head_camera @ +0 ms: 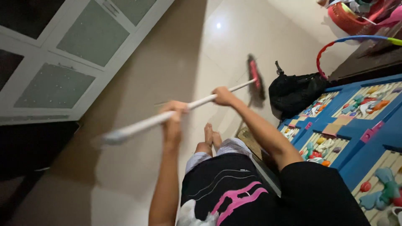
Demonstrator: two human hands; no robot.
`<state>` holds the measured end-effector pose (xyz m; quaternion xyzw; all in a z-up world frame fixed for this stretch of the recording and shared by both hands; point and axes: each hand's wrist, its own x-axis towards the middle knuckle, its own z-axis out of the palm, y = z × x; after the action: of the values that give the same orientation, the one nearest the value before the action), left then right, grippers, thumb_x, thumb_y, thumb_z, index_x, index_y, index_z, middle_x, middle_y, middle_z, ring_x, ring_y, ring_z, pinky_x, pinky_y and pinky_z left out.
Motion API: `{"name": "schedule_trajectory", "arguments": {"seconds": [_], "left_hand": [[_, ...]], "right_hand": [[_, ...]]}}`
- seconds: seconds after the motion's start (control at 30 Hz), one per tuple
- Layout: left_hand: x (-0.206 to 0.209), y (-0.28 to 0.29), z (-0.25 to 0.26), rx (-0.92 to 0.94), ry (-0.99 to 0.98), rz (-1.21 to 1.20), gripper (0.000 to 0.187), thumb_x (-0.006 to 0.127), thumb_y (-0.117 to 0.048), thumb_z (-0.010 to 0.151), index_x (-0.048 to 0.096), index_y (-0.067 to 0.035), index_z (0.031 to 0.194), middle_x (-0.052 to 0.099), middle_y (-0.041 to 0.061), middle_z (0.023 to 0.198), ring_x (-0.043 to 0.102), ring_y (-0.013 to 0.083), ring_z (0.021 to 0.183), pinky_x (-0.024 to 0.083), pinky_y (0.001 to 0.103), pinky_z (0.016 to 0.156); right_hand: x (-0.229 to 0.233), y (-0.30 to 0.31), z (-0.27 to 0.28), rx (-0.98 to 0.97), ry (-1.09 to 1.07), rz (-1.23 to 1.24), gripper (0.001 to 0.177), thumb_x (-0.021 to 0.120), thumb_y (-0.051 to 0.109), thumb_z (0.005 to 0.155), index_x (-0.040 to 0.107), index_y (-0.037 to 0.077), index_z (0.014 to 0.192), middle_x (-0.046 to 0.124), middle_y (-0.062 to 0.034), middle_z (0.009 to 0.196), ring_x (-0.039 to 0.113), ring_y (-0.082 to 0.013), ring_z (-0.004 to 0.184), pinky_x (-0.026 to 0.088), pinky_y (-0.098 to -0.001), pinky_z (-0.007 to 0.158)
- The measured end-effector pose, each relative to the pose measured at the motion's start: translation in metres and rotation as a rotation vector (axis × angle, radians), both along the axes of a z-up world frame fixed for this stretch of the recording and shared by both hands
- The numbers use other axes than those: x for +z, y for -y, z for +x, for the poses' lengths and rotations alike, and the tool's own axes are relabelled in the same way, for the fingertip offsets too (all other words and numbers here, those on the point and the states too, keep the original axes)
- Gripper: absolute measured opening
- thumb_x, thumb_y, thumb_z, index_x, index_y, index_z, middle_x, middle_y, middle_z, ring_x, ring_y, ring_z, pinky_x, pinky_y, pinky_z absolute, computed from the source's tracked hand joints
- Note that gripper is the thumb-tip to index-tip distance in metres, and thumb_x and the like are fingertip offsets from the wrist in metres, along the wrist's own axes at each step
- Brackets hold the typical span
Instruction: Sweeping a cluttered floor with a broom.
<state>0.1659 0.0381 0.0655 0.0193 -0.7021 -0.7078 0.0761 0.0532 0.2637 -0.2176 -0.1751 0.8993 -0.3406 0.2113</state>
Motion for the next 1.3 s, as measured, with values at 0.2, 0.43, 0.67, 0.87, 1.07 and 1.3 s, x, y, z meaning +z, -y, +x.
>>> {"name": "schedule_trajectory", "arguments": {"seconds": [0.2, 0.43, 0.67, 0.87, 1.07, 1.3], "left_hand": [[-0.112, -0.065, 0.007, 0.008, 0.202, 0.183, 0.025, 0.067, -0.007, 0.094, 0.059, -0.005, 0.071, 0.065, 0.002, 0.082, 0.055, 0.0104, 0.081, 0.046, 0.028, 0.077], [-0.033, 0.007, -0.016, -0.129, 0.06, 0.036, 0.026, 0.066, -0.006, 0.092, 0.058, -0.003, 0.067, 0.057, -0.001, 0.068, 0.051, 0.0085, 0.065, 0.042, 0.028, 0.06], [0.063, 0.068, -0.02, -0.125, -0.021, -0.063, 0.039, 0.063, 0.0, 0.093, 0.041, -0.005, 0.061, 0.045, -0.002, 0.058, 0.038, 0.0076, 0.055, 0.031, 0.029, 0.05], [0.114, 0.115, 0.022, -0.154, -0.112, 0.187, 0.04, 0.059, 0.007, 0.093, 0.035, -0.008, 0.064, 0.039, -0.004, 0.058, 0.038, 0.0074, 0.052, 0.034, 0.03, 0.049], [0.018, 0.134, 0.04, -0.364, -0.006, 0.21, 0.034, 0.058, 0.006, 0.088, 0.04, -0.007, 0.062, 0.043, -0.003, 0.057, 0.038, 0.0072, 0.05, 0.031, 0.026, 0.044], [-0.056, 0.094, 0.072, -0.708, -0.037, 0.118, 0.025, 0.061, -0.005, 0.092, 0.055, -0.002, 0.068, 0.053, 0.002, 0.063, 0.047, 0.0107, 0.061, 0.041, 0.032, 0.056]], "right_hand": [[-0.06, -0.083, -0.004, -0.083, -0.104, 0.192, 0.019, 0.08, 0.026, 0.069, 0.074, 0.009, 0.074, 0.07, -0.0209, 0.077, 0.069, -0.0401, 0.077, 0.055, -0.0496, 0.069], [-0.055, 0.031, 0.032, -0.1, -0.088, -0.082, 0.016, 0.074, 0.023, 0.079, 0.069, 0.008, 0.078, 0.071, -0.0191, 0.08, 0.069, -0.0382, 0.077, 0.052, -0.0482, 0.069], [0.035, 0.152, 0.065, -0.127, -0.096, -0.358, 0.012, 0.072, 0.017, 0.082, 0.068, 0.006, 0.084, 0.069, -0.021, 0.08, 0.067, -0.0396, 0.072, 0.052, -0.0468, 0.064], [0.125, 0.185, 0.122, -0.246, -0.02, -0.352, 0.015, 0.069, 0.016, 0.082, 0.064, 0.002, 0.077, 0.065, -0.022, 0.073, 0.063, -0.0404, 0.065, 0.051, -0.0477, 0.062], [0.055, 0.136, 0.188, -0.378, -0.058, -0.072, 0.011, 0.071, 0.019, 0.072, 0.073, 0.009, 0.077, 0.069, -0.0199, 0.075, 0.068, -0.0404, 0.07, 0.053, -0.0488, 0.064], [-0.037, 0.048, 0.249, -0.459, -0.131, 0.17, 0.012, 0.071, 0.021, 0.075, 0.071, 0.009, 0.074, 0.069, -0.0191, 0.078, 0.067, -0.0418, 0.076, 0.053, -0.0498, 0.068]]}}
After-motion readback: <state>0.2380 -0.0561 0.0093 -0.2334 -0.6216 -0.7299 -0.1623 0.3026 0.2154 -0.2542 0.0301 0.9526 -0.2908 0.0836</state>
